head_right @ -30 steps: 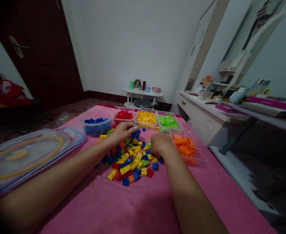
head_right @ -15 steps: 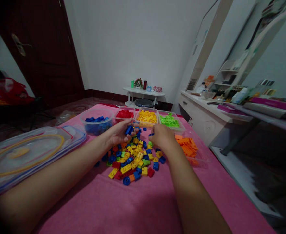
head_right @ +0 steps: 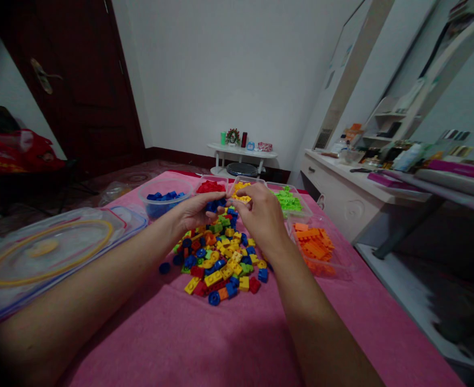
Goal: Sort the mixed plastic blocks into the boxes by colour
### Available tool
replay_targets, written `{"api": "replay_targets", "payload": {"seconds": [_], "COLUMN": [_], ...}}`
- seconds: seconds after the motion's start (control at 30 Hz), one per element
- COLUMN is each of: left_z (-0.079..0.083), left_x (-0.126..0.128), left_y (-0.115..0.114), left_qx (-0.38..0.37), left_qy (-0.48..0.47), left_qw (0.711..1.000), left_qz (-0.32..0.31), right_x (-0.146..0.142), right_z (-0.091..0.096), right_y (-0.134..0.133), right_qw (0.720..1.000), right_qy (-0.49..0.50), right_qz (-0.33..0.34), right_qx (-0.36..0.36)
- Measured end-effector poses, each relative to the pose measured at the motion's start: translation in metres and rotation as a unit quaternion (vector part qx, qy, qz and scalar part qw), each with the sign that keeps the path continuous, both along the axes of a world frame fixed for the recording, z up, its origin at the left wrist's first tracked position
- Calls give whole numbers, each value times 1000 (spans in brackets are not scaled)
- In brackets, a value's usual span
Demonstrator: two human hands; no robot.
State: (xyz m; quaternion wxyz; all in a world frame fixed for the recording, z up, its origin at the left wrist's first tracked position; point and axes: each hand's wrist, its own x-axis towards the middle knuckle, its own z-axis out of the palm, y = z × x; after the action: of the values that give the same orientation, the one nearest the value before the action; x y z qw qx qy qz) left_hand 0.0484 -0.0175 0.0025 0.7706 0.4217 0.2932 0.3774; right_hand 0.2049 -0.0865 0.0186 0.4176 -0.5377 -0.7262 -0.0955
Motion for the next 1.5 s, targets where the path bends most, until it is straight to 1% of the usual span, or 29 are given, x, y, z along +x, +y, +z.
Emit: {"api": "replay_targets", "payload": {"seconds": [0.07,0.1,0.13,0.17,0.2,0.27,0.3,0.33,0.37,0.4,0.43,0.47,0.5,0.57,0.67,0.73,0.77,0.8,0.87,0.97,1.03,1.13,1.2,1.23,1.33,1.4,1.43,1.47,1.5], "left_z": [4,5,6,6,6,3,1,-1,-4,-6,-8,-9,-10,-10,-13,-19,-23,-28,-38,-49,-52,-51,-49,-49,-47,-47,-47,-47,-46], "left_x": [-11,-17,-25,-33,-42,-60,-68,-75,-81,-85,-87,-87,-84,-73,-49,-34,-28,-24,-19,-19,-20,-21,-20,-19,-19,-18,-17,-15,-12], "left_y": [11,17,23,30,37,48,53,57,60,62,62,62,61,57,48,42,39,38,35,36,38,40,41,42,45,47,47,47,48], "left_qx": [66,112,166,223,280,380,414,435,443,442,439,441,454,501,558,564,561,555,540,518,501,483,478,477,468,458,460,469,485], "left_qy": [29,62,110,171,239,369,426,476,520,555,579,591,589,554,493,491,501,513,543,576,588,594,587,576,512,471,462,462,467], "left_qw": [997,989,972,942,897,780,722,672,633,606,590,581,578,585,621,642,647,648,640,630,634,643,652,663,718,749,752,745,730], "left_qz": [39,76,127,185,244,334,356,364,364,359,352,344,337,315,246,167,127,95,65,55,38,28,37,44,60,83,97,110,118], "right_x": [0,-1,-2,-3,-3,-3,-2,-2,-1,0,1,2,4,7,12,16,18,19,21,23,23,22,21,21,21,24,26,29,32], "right_z": [0,0,-1,-2,-3,-5,-5,-6,-6,-6,-7,-7,-8,-12,-20,-29,-34,-39,-52,-71,-82,-92,-93,-92,-87,-84,-83,-83,-84], "right_y": [-1,0,0,0,1,2,3,3,4,4,4,5,6,8,14,19,21,24,31,39,42,43,43,43,45,49,51,53,55], "right_qw": [1000,1000,999,999,999,999,999,999,999,999,998,998,998,997,993,989,987,987,986,982,976,962,954,950,929,911,904,900,897], "right_qy": [-16,-22,-26,-29,-31,-32,-32,-33,-33,-33,-34,-35,-37,-42,-52,-56,-56,-54,-40,0,28,53,67,85,190,277,312,340,360], "right_qz": [-4,-4,-3,-2,-1,-1,-1,-3,-5,-7,-11,-16,-21,-36,-59,-69,-68,-63,-39,11,41,50,53,65,128,144,139,127,115], "right_qx": [-10,-16,-21,-26,-31,-36,-36,-37,-39,-41,-44,-47,-51,-59,-90,-118,-131,-140,-160,-188,-211,-261,-288,-293,-290,-271,-258,-243,-228]}}
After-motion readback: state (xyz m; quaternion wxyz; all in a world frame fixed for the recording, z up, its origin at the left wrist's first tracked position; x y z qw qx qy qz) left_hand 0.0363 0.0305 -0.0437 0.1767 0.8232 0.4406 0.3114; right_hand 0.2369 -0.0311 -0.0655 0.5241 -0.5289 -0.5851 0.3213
